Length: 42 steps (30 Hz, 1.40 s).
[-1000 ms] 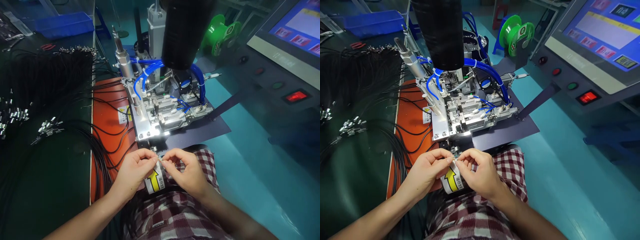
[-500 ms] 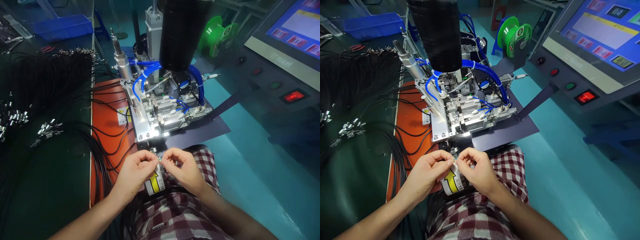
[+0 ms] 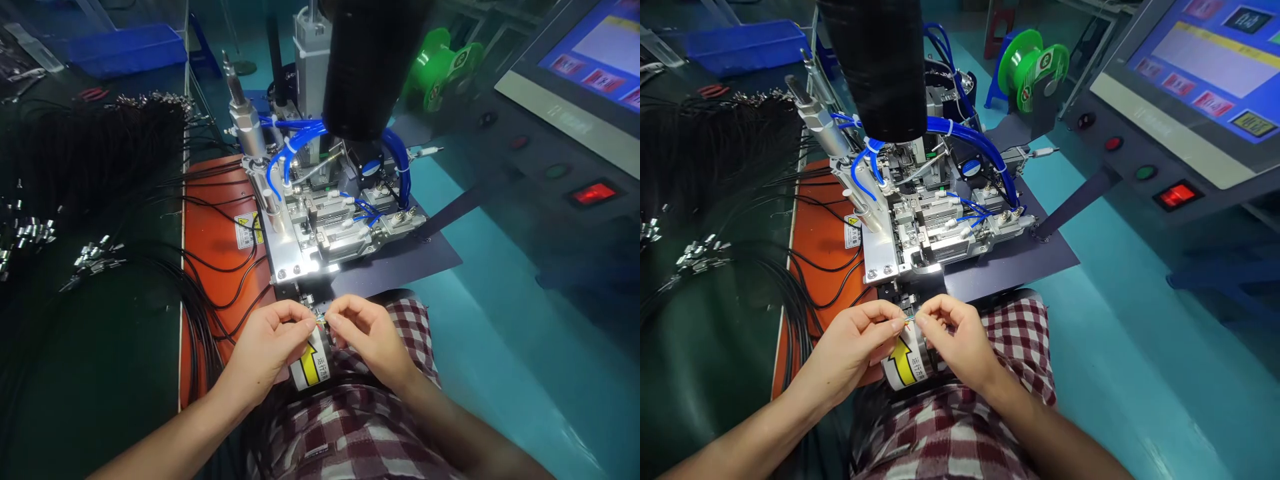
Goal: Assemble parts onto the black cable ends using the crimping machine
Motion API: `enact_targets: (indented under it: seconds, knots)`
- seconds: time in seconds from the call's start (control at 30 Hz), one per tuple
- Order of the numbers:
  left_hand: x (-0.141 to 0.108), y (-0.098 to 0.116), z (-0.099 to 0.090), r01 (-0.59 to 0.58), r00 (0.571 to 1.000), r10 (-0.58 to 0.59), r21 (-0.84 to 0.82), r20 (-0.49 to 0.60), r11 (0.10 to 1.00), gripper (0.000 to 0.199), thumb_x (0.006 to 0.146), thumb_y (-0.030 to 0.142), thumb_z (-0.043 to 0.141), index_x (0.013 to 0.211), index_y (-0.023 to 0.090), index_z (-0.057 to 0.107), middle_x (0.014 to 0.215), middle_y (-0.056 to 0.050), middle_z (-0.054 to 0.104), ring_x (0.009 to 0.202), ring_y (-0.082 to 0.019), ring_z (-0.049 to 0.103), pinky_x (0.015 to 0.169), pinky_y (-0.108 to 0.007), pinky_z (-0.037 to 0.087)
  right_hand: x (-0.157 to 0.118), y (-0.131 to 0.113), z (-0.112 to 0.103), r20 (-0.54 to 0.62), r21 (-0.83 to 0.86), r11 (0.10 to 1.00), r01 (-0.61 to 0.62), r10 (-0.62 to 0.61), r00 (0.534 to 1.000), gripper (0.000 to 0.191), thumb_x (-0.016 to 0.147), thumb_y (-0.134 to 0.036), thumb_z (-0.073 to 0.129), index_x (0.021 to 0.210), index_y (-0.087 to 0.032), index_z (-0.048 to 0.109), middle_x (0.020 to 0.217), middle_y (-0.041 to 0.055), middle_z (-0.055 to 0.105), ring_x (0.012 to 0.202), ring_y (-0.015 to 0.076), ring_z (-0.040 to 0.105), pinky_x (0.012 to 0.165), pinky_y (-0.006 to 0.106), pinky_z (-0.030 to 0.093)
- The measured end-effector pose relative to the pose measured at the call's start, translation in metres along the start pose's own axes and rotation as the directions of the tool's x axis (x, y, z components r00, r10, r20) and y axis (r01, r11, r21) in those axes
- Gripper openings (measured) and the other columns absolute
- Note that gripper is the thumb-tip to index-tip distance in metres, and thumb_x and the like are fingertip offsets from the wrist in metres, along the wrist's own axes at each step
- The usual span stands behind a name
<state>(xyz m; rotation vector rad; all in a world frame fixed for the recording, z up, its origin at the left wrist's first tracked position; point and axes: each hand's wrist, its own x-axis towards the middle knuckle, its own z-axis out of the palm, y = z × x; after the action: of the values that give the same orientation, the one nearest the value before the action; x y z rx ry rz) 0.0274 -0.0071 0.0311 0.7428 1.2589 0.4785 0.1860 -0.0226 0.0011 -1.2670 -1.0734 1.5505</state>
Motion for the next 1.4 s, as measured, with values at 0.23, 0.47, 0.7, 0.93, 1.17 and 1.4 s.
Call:
enact_targets:
  seconds: [0.23,0.47,0.7,0.93,1.17,1.4]
  knots:
    - [0.004,-0.003,0.0,-0.047,0.999,0.047,0.014,-0.012,0.999,0.018,0.08,0.033,0.061,0.074,0.017,0.055,0.042,0.01,0.033,0.04,-0.003,0.026,0.035,-0.011,0.019,-0.003,-0.002,0.008,-0.045,-0.095,0.994,0.057,-0.062,0.997,0.01,0.075,-0.023,0.065,0.081,-0.015,0.063,0.066,-0.0001,0.058,0.058,0.0111,0.05,0.055,0.023,0.042]
    - [0.002,-0.006,-0.001,-0.094,0.996,0.094,-0.008,-0.004,0.996,0.019,0.08,0.032,0.062,0.073,0.016,0.054,0.043,0.01,0.037,0.038,-0.001,0.027,0.036,-0.01,0.022,-0.002,0.003,0.01,-0.106,-0.08,0.994,0.075,-0.084,0.991,0.007,0.076,-0.022,0.065,0.074,-0.016,0.063,0.064,-0.0006,0.058,0.055,0.0107,0.049,0.052,0.023,0.042]
    - [0.004,-0.008,-0.001,-0.116,0.993,0.116,-0.041,0.011,0.992,0.02,0.081,0.031,0.062,0.072,0.016,0.053,0.041,0.01,0.037,0.037,-0.001,0.029,0.036,-0.011,0.022,-0.003,0.003,0.013,-0.086,-0.069,0.996,0.054,-0.059,0.995,0.01,0.079,-0.022,0.061,0.072,-0.016,0.057,0.061,-0.0029,0.053,0.05,0.0088,0.048,0.05,0.022,0.04]
    - [0.002,-0.006,-0.002,-0.156,0.983,0.162,-0.074,0.089,0.985,0.013,0.083,0.028,0.059,0.079,0.016,0.054,0.041,0.01,0.036,0.037,-0.002,0.028,0.037,-0.011,0.022,0.001,0.002,0.008,0.095,0.136,0.984,-0.116,0.104,0.99,0.014,0.081,-0.027,0.058,0.073,-0.017,0.053,0.047,-0.0073,0.047,0.042,0.007,0.041,0.044,0.02,0.032]
    - [0.006,-0.007,-0.007,-0.177,0.969,0.175,-0.003,0.173,0.984,0.016,0.083,0.031,0.059,0.088,0.018,0.051,0.046,0.01,0.041,0.038,-0.004,0.033,0.038,-0.014,0.027,0.001,0.003,0.006,0.074,0.143,0.983,-0.115,0.105,0.992,0.015,0.08,-0.027,0.058,0.072,-0.017,0.052,0.046,-0.0075,0.047,0.042,0.0068,0.041,0.046,0.02,0.032]
    - [0.003,0.0,-0.015,-0.408,0.904,0.417,0.491,0.098,0.769,0.007,0.082,0.024,0.059,0.081,0.017,0.059,0.069,0.001,0.055,0.062,-0.012,0.051,0.056,-0.022,0.041,0.005,-0.001,-0.003,0.065,0.122,0.987,-0.105,0.098,0.993,0.014,0.081,-0.026,0.057,0.071,-0.018,0.051,0.046,-0.0072,0.049,0.043,0.0078,0.042,0.047,0.021,0.032]
